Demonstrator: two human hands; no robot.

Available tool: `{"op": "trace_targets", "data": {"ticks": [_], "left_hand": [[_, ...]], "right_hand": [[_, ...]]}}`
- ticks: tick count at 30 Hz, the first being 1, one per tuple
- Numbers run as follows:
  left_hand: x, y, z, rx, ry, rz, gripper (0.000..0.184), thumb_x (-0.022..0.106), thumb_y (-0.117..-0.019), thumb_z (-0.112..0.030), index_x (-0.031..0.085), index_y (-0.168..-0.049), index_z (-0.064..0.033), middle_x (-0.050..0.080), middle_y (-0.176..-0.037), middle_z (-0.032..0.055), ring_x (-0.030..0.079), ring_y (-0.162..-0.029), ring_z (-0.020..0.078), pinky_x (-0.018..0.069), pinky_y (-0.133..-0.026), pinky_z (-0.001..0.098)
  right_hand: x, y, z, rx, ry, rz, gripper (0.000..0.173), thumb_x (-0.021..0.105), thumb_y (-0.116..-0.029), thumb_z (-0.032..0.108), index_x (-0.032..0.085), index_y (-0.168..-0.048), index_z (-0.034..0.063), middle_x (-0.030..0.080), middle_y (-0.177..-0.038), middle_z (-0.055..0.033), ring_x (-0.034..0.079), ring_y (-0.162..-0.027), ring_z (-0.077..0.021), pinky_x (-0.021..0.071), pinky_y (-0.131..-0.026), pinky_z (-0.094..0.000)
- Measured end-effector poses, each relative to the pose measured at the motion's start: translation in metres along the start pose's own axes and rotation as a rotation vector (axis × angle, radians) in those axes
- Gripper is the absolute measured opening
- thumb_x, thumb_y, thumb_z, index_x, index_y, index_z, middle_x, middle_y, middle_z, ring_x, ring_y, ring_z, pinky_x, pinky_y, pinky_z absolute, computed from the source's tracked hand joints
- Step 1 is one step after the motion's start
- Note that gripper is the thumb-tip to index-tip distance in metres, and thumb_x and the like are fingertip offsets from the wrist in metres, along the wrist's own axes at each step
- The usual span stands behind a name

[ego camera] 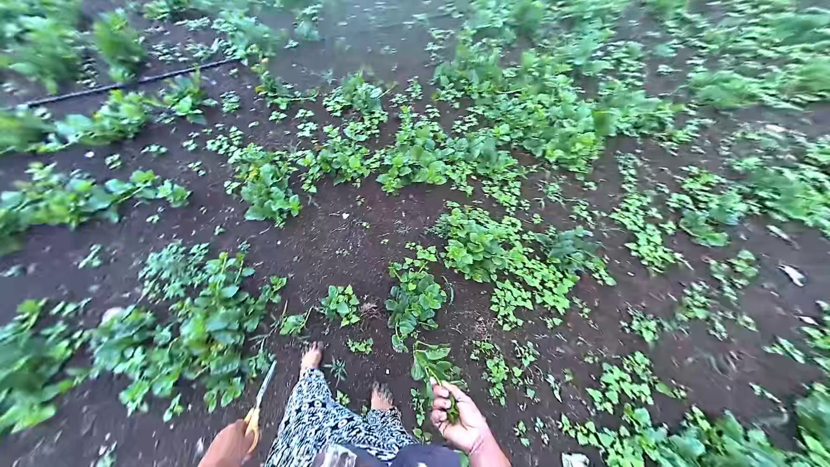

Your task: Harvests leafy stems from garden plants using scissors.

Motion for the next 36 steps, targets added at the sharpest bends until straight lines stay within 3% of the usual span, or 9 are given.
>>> {"op": "trace_targets", "data": {"ticks": [2,7,12,14,17,23,30,33,36], "left_hand": [[0.038,0.017,0.022,-0.184,0.108,0.068,0.042,0.050,-0.1081,-0.028,0.059,-0.134,0.0047,0.067,-0.125,0.0288,0.068,-0.114,0.0415,0.0523,-0.100,0.0586],[0.114,0.077,0.057,-0.311,0.307,0.070,0.043,0.049,-0.1084,-0.029,0.059,-0.132,0.0056,0.067,-0.123,0.0278,0.069,-0.111,0.0396,0.0532,-0.098,0.0559],[0.171,0.129,0.105,-0.432,0.474,0.059,0.043,0.049,-0.1090,-0.028,0.059,-0.131,0.0073,0.066,-0.123,0.0293,0.068,-0.112,0.0403,0.0526,-0.099,0.0563],[0.188,0.143,0.125,-0.472,0.522,0.066,0.042,0.048,-0.1093,-0.028,0.059,-0.130,0.0076,0.067,-0.122,0.0286,0.068,-0.112,0.0391,0.0526,-0.099,0.0553],[0.201,0.154,0.157,-0.516,0.588,0.075,0.042,0.047,-0.1100,-0.028,0.059,-0.130,0.0075,0.067,-0.122,0.0283,0.069,-0.110,0.0385,0.0533,-0.098,0.0538],[0.188,0.161,0.241,-0.542,0.722,0.079,0.041,0.045,-0.1110,-0.026,0.057,-0.133,0.0067,0.067,-0.122,0.0274,0.069,-0.108,0.0368,0.0538,-0.097,0.0519],[0.142,0.146,0.377,-0.592,0.834,-0.005,0.041,0.049,-0.1094,-0.025,0.055,-0.136,0.0054,0.067,-0.123,0.0272,0.070,-0.107,0.0386,0.0558,-0.094,0.0539],[0.105,0.145,0.416,-0.615,0.812,-0.026,0.040,0.051,-0.1077,-0.024,0.056,-0.135,0.0047,0.068,-0.123,0.0259,0.070,-0.108,0.0378,0.0562,-0.095,0.0537],[0.067,0.126,0.432,-0.578,0.735,-0.013,0.038,0.055,-0.1058,-0.023,0.058,-0.132,0.0044,0.068,-0.122,0.0255,0.070,-0.108,0.0374,0.0557,-0.095,0.0537]], "right_hand": [[0.001,0.002,0.010,0.023,0.050,0.072,0.044,0.028,-0.1107,0.035,0.061,-0.093,0.0113,0.057,-0.057,0.0037,0.055,-0.042,-0.0045,0.0489,-0.040,-0.0186],[0.032,0.010,0.007,0.039,0.252,0.152,0.048,0.030,-0.1107,0.025,0.066,-0.085,0.0073,0.070,-0.072,-0.0059,0.070,-0.060,-0.0151,0.0609,-0.054,-0.0272],[0.072,-0.005,-0.027,0.234,0.300,0.331,0.045,0.029,-0.1093,0.025,0.062,-0.082,0.0093,0.061,-0.065,0.0002,0.062,-0.051,-0.0071,0.0554,-0.049,-0.0193],[0.088,-0.009,-0.046,0.293,0.320,0.374,0.046,0.026,-0.1102,0.029,0.061,-0.086,0.0093,0.058,-0.060,0.0024,0.059,-0.047,-0.0047,0.0530,-0.046,-0.0175],[0.109,-0.008,-0.083,0.407,0.407,0.407,0.047,0.026,-0.1109,0.031,0.064,-0.104,0.0041,0.058,-0.059,0.0018,0.058,-0.045,-0.0042,0.0525,-0.045,-0.0168],[0.148,-0.019,-0.179,0.344,0.582,0.322,0.044,0.030,-0.1105,0.025,0.065,-0.093,0.0068,0.070,-0.081,-0.0075,0.071,-0.066,-0.0166,0.0628,-0.058,-0.0299],[0.188,-0.034,-0.289,0.309,0.402,0.398,0.043,0.028,-0.1098,0.027,0.062,-0.089,0.0093,0.061,-0.064,0.0015,0.060,-0.048,-0.0047,0.0536,-0.047,-0.0169],[0.204,-0.043,-0.328,0.307,0.413,0.400,0.049,0.025,-0.1107,0.034,0.063,-0.089,0.0112,0.060,-0.062,0.0039,0.058,-0.046,-0.0007,0.0499,-0.044,-0.0129],[0.221,-0.052,-0.346,0.308,0.398,0.401,0.046,0.028,-0.1102,0.030,0.065,-0.091,0.0097,0.060,-0.061,0.0039,0.058,-0.046,-0.0008,0.0496,-0.043,-0.0127]]}}
Point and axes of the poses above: each hand's wrist, its own y-axis away from the middle knuckle, its own x-axis out of the palm, z = x × y, the point moved 6 cm from there along -y, towards the middle knuckle
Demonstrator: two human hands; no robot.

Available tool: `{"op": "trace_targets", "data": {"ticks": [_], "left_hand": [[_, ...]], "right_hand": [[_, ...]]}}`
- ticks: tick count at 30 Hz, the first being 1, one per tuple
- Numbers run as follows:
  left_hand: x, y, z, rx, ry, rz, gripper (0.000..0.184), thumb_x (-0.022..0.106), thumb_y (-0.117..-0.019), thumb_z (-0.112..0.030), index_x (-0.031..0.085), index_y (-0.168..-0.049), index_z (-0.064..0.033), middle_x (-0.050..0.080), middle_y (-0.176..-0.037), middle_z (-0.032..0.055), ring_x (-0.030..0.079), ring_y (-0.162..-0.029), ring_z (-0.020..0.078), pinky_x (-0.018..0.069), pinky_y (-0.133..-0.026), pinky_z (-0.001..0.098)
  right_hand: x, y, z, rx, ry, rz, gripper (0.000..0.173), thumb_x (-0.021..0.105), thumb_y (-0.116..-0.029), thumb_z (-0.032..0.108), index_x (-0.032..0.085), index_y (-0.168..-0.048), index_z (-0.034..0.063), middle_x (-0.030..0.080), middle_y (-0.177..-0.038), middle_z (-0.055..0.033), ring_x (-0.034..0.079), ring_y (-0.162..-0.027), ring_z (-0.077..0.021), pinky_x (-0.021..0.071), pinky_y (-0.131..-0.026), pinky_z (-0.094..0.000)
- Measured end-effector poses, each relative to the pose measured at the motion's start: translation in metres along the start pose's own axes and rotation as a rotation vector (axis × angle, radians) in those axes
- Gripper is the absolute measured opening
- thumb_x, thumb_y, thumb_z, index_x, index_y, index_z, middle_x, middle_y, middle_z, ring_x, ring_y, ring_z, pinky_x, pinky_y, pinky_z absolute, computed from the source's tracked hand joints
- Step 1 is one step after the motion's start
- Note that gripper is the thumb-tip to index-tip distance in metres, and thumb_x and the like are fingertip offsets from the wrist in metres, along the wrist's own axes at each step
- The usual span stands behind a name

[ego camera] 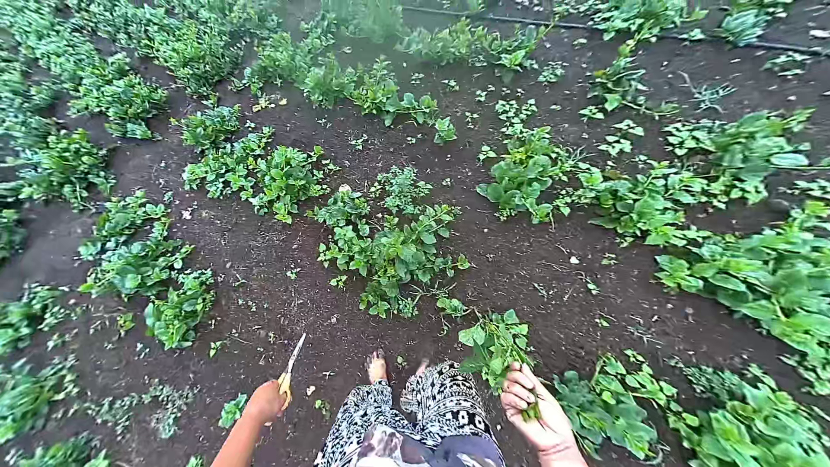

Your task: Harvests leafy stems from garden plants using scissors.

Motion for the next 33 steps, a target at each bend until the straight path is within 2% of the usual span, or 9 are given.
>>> {"op": "trace_targets", "data": {"ticks": [6,11,13,16,19,23,25,30,33], "left_hand": [[-0.041,-0.005,-0.097,0.093,-0.158,-0.012,0.039,0.056,-0.1045,-0.022,0.059,-0.132,0.0046,0.065,-0.128,0.0284,0.063,-0.122,0.0414,0.0485,-0.104,0.0586],[-0.075,-0.008,-0.187,0.130,-0.181,-0.059,0.040,0.060,-0.1013,-0.019,0.058,-0.137,0.0004,0.065,-0.129,0.0272,0.062,-0.124,0.0426,0.0472,-0.105,0.0612],[-0.091,-0.015,-0.219,0.135,-0.204,-0.104,0.043,0.062,-0.0996,-0.018,0.056,-0.139,-0.0015,0.066,-0.128,0.0270,0.063,-0.123,0.0435,0.0486,-0.103,0.0624],[-0.115,-0.021,-0.291,0.197,-0.230,-0.180,0.045,0.063,-0.0997,-0.017,0.053,-0.142,-0.0026,0.066,-0.126,0.0268,0.065,-0.119,0.0434,0.0497,-0.102,0.0622],[-0.130,-0.037,-0.387,0.300,-0.264,-0.242,0.051,0.065,-0.0996,-0.019,0.049,-0.146,-0.0053,0.067,-0.124,0.0250,0.066,-0.116,0.0417,0.0505,-0.101,0.0606],[-0.119,-0.104,-0.533,0.510,-0.283,-0.302,0.058,0.070,-0.0976,-0.024,0.048,-0.148,-0.0047,0.067,-0.126,0.0220,0.068,-0.114,0.0375,0.0519,-0.101,0.0571],[-0.102,-0.158,-0.604,0.612,-0.212,-0.285,0.055,0.070,-0.0981,-0.025,0.050,-0.143,-0.0004,0.067,-0.128,0.0206,0.067,-0.116,0.0330,0.0519,-0.103,0.0523],[-0.057,-0.302,-0.742,0.663,-0.122,-0.328,0.052,0.071,-0.0985,-0.032,0.057,-0.134,0.0024,0.068,-0.119,0.0257,0.066,-0.112,0.0408,0.0503,-0.099,0.0611],[-0.034,-0.353,-0.807,0.684,-0.195,-0.419,0.064,0.074,-0.0951,-0.036,0.051,-0.140,0.0026,0.065,-0.125,0.0262,0.063,-0.119,0.0417,0.0481,-0.102,0.0608]], "right_hand": [[0.016,-0.045,0.004,-0.005,-0.020,-0.044,0.046,0.028,-0.1098,0.027,0.066,-0.091,0.0095,0.058,-0.056,0.0044,0.057,-0.044,-0.0011,0.0499,-0.043,-0.0141],[0.030,-0.103,0.016,0.119,0.006,0.048,0.053,0.027,-0.1104,0.035,0.071,-0.109,0.0062,0.060,-0.057,0.0039,0.057,-0.045,-0.0016,0.0505,-0.046,-0.0156],[0.030,-0.128,0.011,0.182,-0.023,0.048,0.042,0.036,-0.1083,0.031,0.070,-0.111,0.0061,0.060,-0.059,0.0030,0.057,-0.046,-0.0034,0.0518,-0.047,-0.0172],[0.035,-0.163,0.011,0.137,-0.037,-0.141,0.036,0.032,-0.1095,0.023,0.065,-0.100,0.0102,0.063,-0.066,0.0007,0.062,-0.051,-0.0071,0.0556,-0.049,-0.0208],[0.026,-0.207,0.008,0.057,-0.160,-0.143,0.030,0.034,-0.1082,0.017,0.063,-0.103,0.0115,0.066,-0.074,-0.0018,0.065,-0.055,-0.0098,0.0581,-0.051,-0.0237],[-0.015,-0.281,-0.005,-0.030,-0.435,0.039,0.011,0.063,-0.0960,0.016,0.069,-0.104,0.0101,0.065,-0.070,-0.0012,0.063,-0.052,-0.0089,0.0559,-0.049,-0.0226],[-0.034,-0.319,-0.013,-0.058,-0.538,0.143,0.015,0.072,-0.0906,0.018,0.072,-0.103,0.0093,0.067,-0.071,-0.0014,0.064,-0.055,-0.0092,0.0567,-0.053,-0.0225],[-0.085,-0.389,-0.030,-0.145,-0.694,0.327,0.018,0.065,-0.0973,0.023,0.073,-0.105,0.0082,0.070,-0.081,-0.0018,0.069,-0.066,-0.0090,0.0584,-0.061,-0.0215],[-0.106,-0.421,-0.035,-0.156,-0.686,0.220,0.018,0.065,-0.0977,0.023,0.072,-0.104,0.0080,0.069,-0.079,-0.0007,0.068,-0.064,-0.0083,0.0580,-0.061,-0.0210]]}}
Point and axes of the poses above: each hand's wrist, its own y-axis away from the middle knuckle, its own x-axis out of the palm, z = x × y, the point moved 6 cm from there along -y, towards the middle knuckle
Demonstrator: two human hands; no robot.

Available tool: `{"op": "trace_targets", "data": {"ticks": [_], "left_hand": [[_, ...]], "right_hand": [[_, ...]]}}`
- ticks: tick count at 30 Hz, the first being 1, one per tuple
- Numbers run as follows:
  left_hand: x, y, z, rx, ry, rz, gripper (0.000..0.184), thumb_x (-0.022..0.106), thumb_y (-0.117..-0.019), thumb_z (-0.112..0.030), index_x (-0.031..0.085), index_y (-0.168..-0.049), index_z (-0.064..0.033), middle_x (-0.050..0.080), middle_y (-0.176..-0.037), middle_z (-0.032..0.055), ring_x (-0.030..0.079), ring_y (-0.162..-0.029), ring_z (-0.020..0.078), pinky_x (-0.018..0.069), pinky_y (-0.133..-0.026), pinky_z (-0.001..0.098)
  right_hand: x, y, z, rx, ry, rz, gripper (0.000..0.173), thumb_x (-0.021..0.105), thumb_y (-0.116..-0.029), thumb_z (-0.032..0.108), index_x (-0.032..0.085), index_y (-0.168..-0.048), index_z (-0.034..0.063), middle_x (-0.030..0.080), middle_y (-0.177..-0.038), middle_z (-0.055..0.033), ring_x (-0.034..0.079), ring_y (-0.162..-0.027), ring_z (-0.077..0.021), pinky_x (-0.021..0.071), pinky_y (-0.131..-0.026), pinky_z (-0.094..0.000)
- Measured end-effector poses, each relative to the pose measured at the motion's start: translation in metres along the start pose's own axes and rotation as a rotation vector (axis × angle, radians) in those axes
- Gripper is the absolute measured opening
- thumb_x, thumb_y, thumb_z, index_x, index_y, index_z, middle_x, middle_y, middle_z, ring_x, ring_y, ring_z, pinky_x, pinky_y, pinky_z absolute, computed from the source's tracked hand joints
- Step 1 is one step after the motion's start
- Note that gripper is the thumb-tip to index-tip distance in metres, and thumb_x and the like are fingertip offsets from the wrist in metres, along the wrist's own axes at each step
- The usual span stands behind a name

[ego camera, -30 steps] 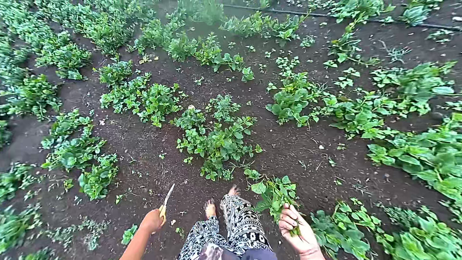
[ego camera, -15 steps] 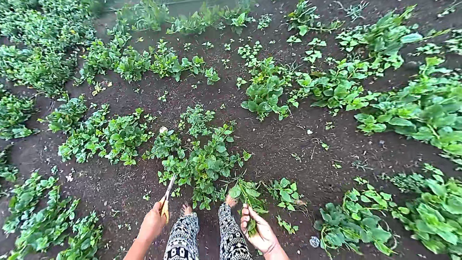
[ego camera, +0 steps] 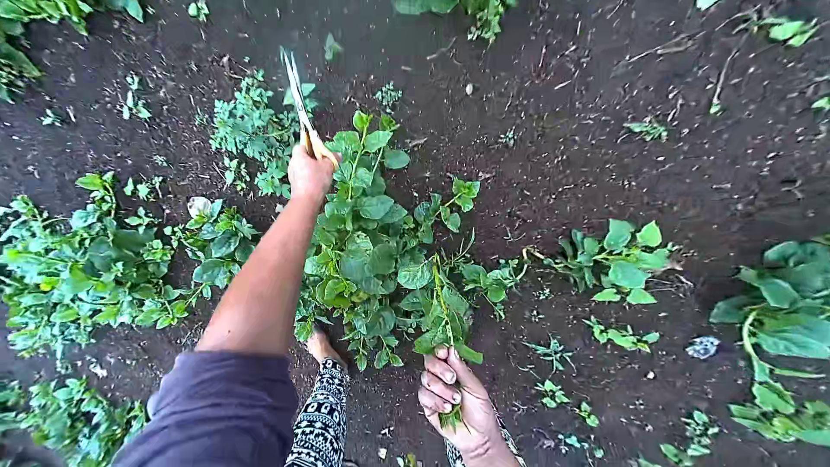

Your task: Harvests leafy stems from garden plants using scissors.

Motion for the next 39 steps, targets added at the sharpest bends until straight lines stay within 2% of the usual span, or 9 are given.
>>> {"op": "trace_targets", "data": {"ticks": [4,8,12,14,16,21,27,33,39], "left_hand": [[0.044,-0.069,-0.022,0.027,-0.069,-0.036,0.062,0.075,-0.0924,-0.028,0.051,-0.141,0.0029,0.062,-0.133,0.0250,0.061,-0.125,0.0388,0.0476,-0.106,0.0579],[0.051,-0.081,-0.009,0.028,0.120,-0.037,0.040,0.071,-0.0927,-0.017,0.060,-0.128,-0.0012,0.067,-0.123,0.0178,0.069,-0.111,0.0292,0.0593,-0.092,0.0505],[0.000,0.042,0.021,0.206,0.369,0.107,0.044,0.071,-0.0965,-0.020,0.054,-0.133,-0.0031,0.068,-0.113,0.0118,0.070,-0.091,0.0191,0.0615,-0.080,0.0405],[-0.017,0.125,0.059,0.314,0.368,0.130,0.033,0.071,-0.0938,-0.014,0.059,-0.123,-0.0030,0.071,-0.103,0.0059,0.069,-0.083,0.0105,0.0608,-0.073,0.0315],[-0.016,0.190,0.101,0.423,0.341,0.072,0.023,0.071,-0.0876,-0.009,0.066,-0.106,0.0034,0.075,-0.096,0.0056,0.071,-0.083,0.0033,0.0599,-0.075,0.0209],[0.005,0.254,0.164,0.659,0.151,-0.046,0.007,0.068,-0.0853,-0.009,0.066,-0.092,-0.0063,0.077,-0.089,0.0072,0.075,-0.082,0.0126,0.0614,-0.077,0.0253],[0.011,0.269,0.175,0.852,0.072,-0.050,0.006,0.065,-0.0871,-0.007,0.062,-0.082,-0.0099,0.076,-0.081,0.0053,0.075,-0.079,0.0153,0.0612,-0.079,0.0281],[0.014,0.272,0.180,0.798,0.056,0.012,0.004,0.063,-0.0846,-0.003,0.065,-0.081,-0.0041,0.077,-0.083,0.0103,0.076,-0.078,0.0185,0.0617,-0.078,0.0293],[0.016,0.282,0.185,0.930,-0.020,0.032,0.008,0.062,-0.0877,-0.004,0.064,-0.081,-0.0071,0.076,-0.080,0.0082,0.076,-0.078,0.0184,0.0610,-0.082,0.0301]], "right_hand": [[0.002,-0.023,0.008,-0.067,0.028,-0.064,0.020,0.066,-0.0975,0.023,0.071,-0.108,0.0074,0.069,-0.082,-0.0009,0.067,-0.065,-0.0077,0.0578,-0.062,-0.0208],[-0.003,-0.031,0.017,-0.188,0.094,-0.165,0.021,0.069,-0.0953,0.022,0.071,-0.110,0.0069,0.069,-0.081,-0.0015,0.066,-0.063,-0.0080,0.0578,-0.059,-0.0211],[-0.008,-0.043,0.013,-0.308,0.247,-0.411,0.015,0.063,-0.1000,0.021,0.071,-0.105,0.0090,0.069,-0.083,-0.0018,0.064,-0.058,-0.0068,0.0562,-0.053,-0.0197],[-0.009,-0.047,0.005,-0.298,0.410,-0.528,0.026,0.047,-0.1074,0.019,0.071,-0.104,0.0070,0.074,-0.091,-0.0065,0.069,-0.067,-0.0103,0.0585,-0.057,-0.0222],[-0.011,-0.050,-0.008,-0.251,0.552,-0.615,0.034,0.038,-0.1096,0.015,0.069,-0.104,0.0041,0.076,-0.097,-0.0099,0.074,-0.078,-0.0143,0.0615,-0.065,-0.0253],[-0.023,-0.051,-0.040,-0.119,0.924,-0.762,0.026,0.042,-0.1067,0.008,0.066,-0.101,0.0005,0.073,-0.088,-0.0065,0.071,-0.078,-0.0126,0.0611,-0.071,-0.0268],[-0.027,-0.043,-0.034,-0.323,1.348,-0.759,0.022,0.048,-0.1038,0.008,0.070,-0.102,0.0044,0.071,-0.091,0.0046,0.063,-0.080,0.0003,0.0527,-0.074,-0.0156],[-0.038,-0.041,-0.046,-0.166,1.271,-0.713,0.021,0.050,-0.1042,0.007,0.067,-0.093,0.0072,0.067,-0.079,0.0050,0.062,-0.072,-0.0010,0.0537,-0.073,-0.0182],[-0.036,-0.041,-0.048,-0.058,1.320,-0.752,0.017,0.055,-0.1043,0.010,0.067,-0.095,0.0050,0.068,-0.078,0.0040,0.064,-0.074,-0.0007,0.0553,-0.076,-0.0201]]}}
Point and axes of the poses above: each hand's wrist, its own y-axis away from the middle knuckle, its own x-axis out of the palm, z = x × y, the point moved 6 cm from there along -y, towards the middle knuckle
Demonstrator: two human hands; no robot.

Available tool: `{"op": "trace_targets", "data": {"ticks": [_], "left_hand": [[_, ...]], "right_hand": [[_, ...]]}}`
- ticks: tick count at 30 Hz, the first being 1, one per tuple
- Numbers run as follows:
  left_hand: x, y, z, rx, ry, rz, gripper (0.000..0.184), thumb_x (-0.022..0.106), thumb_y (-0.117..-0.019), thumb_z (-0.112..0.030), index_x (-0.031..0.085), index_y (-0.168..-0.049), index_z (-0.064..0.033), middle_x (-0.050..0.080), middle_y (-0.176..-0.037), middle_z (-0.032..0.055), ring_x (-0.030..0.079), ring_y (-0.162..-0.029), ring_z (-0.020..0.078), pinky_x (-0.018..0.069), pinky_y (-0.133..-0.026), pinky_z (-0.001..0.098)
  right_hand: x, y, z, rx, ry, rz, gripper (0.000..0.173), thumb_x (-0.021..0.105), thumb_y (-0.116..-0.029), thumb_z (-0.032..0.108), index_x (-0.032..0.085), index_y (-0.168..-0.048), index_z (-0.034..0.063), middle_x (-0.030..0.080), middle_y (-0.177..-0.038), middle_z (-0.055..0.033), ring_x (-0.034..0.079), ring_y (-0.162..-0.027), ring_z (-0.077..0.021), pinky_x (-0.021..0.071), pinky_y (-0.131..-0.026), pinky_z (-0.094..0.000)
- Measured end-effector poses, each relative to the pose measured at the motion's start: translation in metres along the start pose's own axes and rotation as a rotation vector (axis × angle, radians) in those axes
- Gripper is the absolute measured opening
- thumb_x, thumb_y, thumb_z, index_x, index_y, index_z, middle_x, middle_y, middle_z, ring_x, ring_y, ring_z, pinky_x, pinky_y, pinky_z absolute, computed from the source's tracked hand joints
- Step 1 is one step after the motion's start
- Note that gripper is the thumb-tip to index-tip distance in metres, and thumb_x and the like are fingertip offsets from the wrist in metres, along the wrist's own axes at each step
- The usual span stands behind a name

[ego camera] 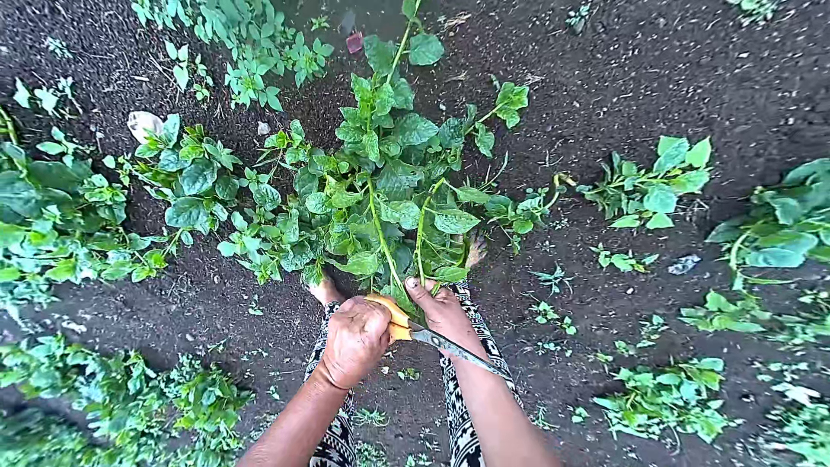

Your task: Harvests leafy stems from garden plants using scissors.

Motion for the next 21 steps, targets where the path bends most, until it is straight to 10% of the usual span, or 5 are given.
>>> {"op": "trace_targets", "data": {"ticks": [9,12,14,17,21], "left_hand": [[-0.011,-0.017,-0.005,-0.124,-0.038,0.146,0.008,0.066,-0.0790,-0.004,0.069,-0.086,-0.0013,0.075,-0.080,0.0114,0.076,-0.074,0.0235,0.0633,-0.068,0.0375],[-0.033,-0.054,0.041,-0.640,0.041,0.649,0.035,0.069,-0.0957,-0.018,0.066,-0.122,0.0046,0.073,-0.102,0.0213,0.074,-0.092,0.0364,0.0584,-0.084,0.0581],[-0.030,-0.077,0.082,-0.878,0.130,1.007,0.038,0.058,-0.1056,-0.027,0.060,-0.130,0.0022,0.070,-0.112,0.0209,0.070,-0.102,0.0323,0.0542,-0.094,0.0542],[-0.015,-0.100,0.118,-1.087,0.255,1.217,0.040,0.044,-0.1119,-0.035,0.060,-0.124,-0.0003,0.069,-0.099,0.0114,0.068,-0.084,0.0178,0.0566,-0.077,0.0364],[0.003,-0.117,0.135,-1.294,0.430,1.282,0.052,0.035,-0.1106,-0.050,0.060,-0.099,-0.0056,0.070,-0.084,0.0078,0.071,-0.075,0.0197,0.0578,-0.068,0.0358]], "right_hand": [[-0.003,-0.011,-0.008,0.102,0.241,0.074,0.015,0.056,-0.1042,0.015,0.065,-0.105,0.0026,0.064,-0.085,0.0005,0.061,-0.079,-0.0025,0.0517,-0.077,-0.0228],[-0.008,-0.012,-0.014,0.154,0.335,0.102,0.023,0.050,-0.1073,0.019,0.061,-0.115,0.0009,0.062,-0.098,-0.0050,0.058,-0.090,-0.0092,0.0478,-0.084,-0.0310],[-0.007,-0.012,-0.021,0.170,0.288,0.125,0.023,0.046,-0.1087,0.018,0.060,-0.115,0.0000,0.066,-0.096,-0.0060,0.063,-0.087,-0.0110,0.0520,-0.083,-0.0319],[-0.002,-0.008,-0.020,0.209,0.069,0.121,0.019,0.042,-0.1099,0.013,0.055,-0.112,-0.0013,0.058,-0.081,-0.0030,0.062,-0.069,-0.0099,0.0571,-0.070,-0.0265],[-0.006,-0.005,-0.018,0.230,-0.111,0.086,0.019,0.040,-0.1099,0.010,0.056,-0.104,0.0027,0.052,-0.068,0.0032,0.052,-0.055,-0.0055,0.0503,-0.058,-0.0202]]}}
Point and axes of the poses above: each hand's wrist, its own y-axis away from the middle knuckle, its own x-axis out of the palm, z = x × y, the point moved 6 cm from there along -y, towards the middle knuckle
